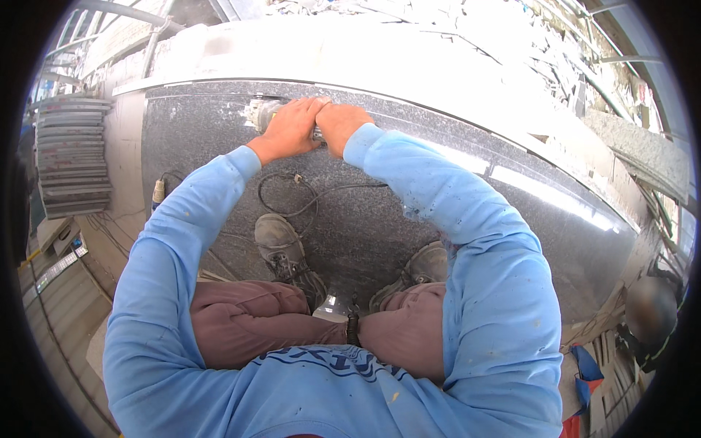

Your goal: The person uses an angle grinder to smooth the edge of a large stone slab. The operator holds the tool with both hands and moves it along the curved edge, generating dust as the surface is ground down.

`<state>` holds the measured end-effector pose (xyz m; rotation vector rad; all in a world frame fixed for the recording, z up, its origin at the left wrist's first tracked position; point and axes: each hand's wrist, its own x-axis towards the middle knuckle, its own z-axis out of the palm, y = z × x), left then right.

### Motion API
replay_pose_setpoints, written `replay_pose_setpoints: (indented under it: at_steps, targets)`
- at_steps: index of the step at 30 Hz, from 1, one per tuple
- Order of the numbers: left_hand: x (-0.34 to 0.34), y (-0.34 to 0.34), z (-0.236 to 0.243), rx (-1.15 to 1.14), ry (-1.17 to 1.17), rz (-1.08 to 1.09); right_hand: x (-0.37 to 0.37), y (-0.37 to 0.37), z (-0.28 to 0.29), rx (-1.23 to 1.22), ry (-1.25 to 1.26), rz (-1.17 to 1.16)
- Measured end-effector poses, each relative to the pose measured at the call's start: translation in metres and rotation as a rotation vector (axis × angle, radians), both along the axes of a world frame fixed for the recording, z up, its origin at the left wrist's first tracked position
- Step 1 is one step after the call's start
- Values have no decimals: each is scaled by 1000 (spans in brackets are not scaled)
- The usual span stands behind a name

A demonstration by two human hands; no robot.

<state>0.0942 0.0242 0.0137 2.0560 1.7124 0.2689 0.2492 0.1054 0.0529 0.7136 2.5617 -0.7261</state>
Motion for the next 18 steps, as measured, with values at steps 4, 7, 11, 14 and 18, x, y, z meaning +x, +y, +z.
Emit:
replay_pose_setpoints:
  at_steps: [4,7,11,14,18]
  targets:
    - [-2,-1,-2,3,4,23,-1,0,-7,-5,60,-6]
    - [-11,-2,-6,10,12,26,-9,-1,-13,-11,80,10]
    - [-23,-3,-8,-1,36,39,-26,-2,-27,-9,73,4]
    - [-28,-3,-6,-52,63,65,-34,-3,-27,11,78,-4]
    - [-30,-4,-9,-3,43,42,-36,0,-13,-44,-14,-2]
